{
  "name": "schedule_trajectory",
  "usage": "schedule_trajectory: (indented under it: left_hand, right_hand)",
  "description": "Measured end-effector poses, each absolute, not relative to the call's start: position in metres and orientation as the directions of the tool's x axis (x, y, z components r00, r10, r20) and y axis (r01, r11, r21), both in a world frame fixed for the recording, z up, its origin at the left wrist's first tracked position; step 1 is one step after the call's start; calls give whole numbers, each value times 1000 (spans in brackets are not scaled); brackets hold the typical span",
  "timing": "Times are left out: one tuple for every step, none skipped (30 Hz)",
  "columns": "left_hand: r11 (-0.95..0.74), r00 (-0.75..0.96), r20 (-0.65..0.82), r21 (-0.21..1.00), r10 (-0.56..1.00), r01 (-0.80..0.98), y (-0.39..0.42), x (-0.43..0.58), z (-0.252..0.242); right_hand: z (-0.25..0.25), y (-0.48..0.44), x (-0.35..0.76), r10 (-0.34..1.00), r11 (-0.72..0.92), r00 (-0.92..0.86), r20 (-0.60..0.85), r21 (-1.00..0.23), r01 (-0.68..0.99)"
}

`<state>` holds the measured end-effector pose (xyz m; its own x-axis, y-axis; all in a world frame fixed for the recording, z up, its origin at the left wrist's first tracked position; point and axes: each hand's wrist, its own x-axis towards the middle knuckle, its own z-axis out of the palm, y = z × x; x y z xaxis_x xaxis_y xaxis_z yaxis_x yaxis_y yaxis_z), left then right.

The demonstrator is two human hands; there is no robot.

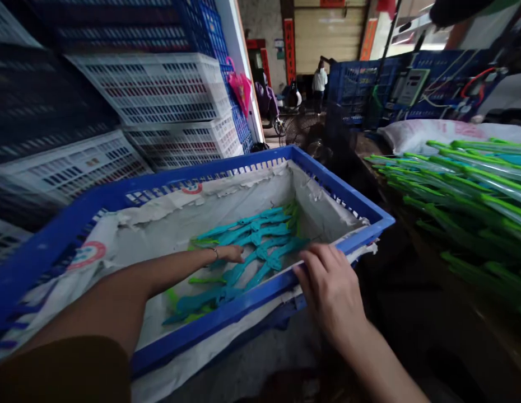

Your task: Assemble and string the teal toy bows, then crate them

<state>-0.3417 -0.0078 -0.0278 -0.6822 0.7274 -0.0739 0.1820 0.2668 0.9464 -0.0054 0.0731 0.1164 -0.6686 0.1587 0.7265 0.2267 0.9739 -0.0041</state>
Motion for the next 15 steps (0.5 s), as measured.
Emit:
schedule_trajectory:
  left_hand:
    - [311, -691, -89, 929, 717, 203, -4, -356, -31]
    - [355, -701, -103, 907, 706, 225, 2, -370, -34]
    - [402, -710, -117, 882, 695, 247, 9, -385, -37]
    - [450, -717, -134, 851, 684, 270, 16, -400, -41]
    - [500, -724, -152, 815, 672, 293, 25, -415, -44]
    - [549, -729, -172, 773, 663, 317, 33, -430, -48]
    - [595, -732, -191, 727, 654, 341, 42, -443, -52]
    - [638, -734, -212, 678, 646, 365, 49, -456, -57]
    - [674, -733, -231, 628, 640, 389, 56, -468, -62]
    - [702, -731, -249, 581, 636, 412, 62, -478, -68]
    - [722, -725, -267, 539, 634, 433, 66, -487, -74]
    - [736, -717, -284, 502, 636, 454, 69, -496, -80]
    - [743, -707, -299, 473, 641, 474, 70, -504, -88]
    - [740, -693, -306, 453, 653, 498, 71, -511, -95]
    - [729, -676, -306, 443, 670, 522, 70, -518, -102]
  right_hand:
    - [121, 83, -29, 153, 973, -694, 704, 14, 228]
    - [121, 92, -48, 154, 971, -715, 682, 31, 238]
    - [119, 98, -61, 167, 967, -734, 658, 36, 252]
    - [115, 102, -67, 186, 962, -751, 633, 38, 270]
    - [111, 105, -70, 208, 956, -769, 605, 43, 292]
    - [107, 106, -68, 231, 948, -788, 571, 49, 314]
    - [104, 106, -65, 252, 942, -807, 534, 56, 331]
    - [102, 105, -62, 269, 937, -824, 498, 62, 343]
    - [103, 104, -59, 283, 934, -839, 464, 66, 351]
    - [105, 103, -58, 291, 933, -850, 440, 67, 354]
    - [107, 102, -58, 296, 934, -857, 421, 62, 353]
    - [110, 100, -58, 296, 937, -864, 407, 55, 346]
    - [113, 100, -59, 292, 941, -871, 395, 44, 336]
    - [116, 99, -60, 288, 945, -877, 384, 32, 324]
    - [118, 99, -61, 286, 949, -882, 375, 17, 315]
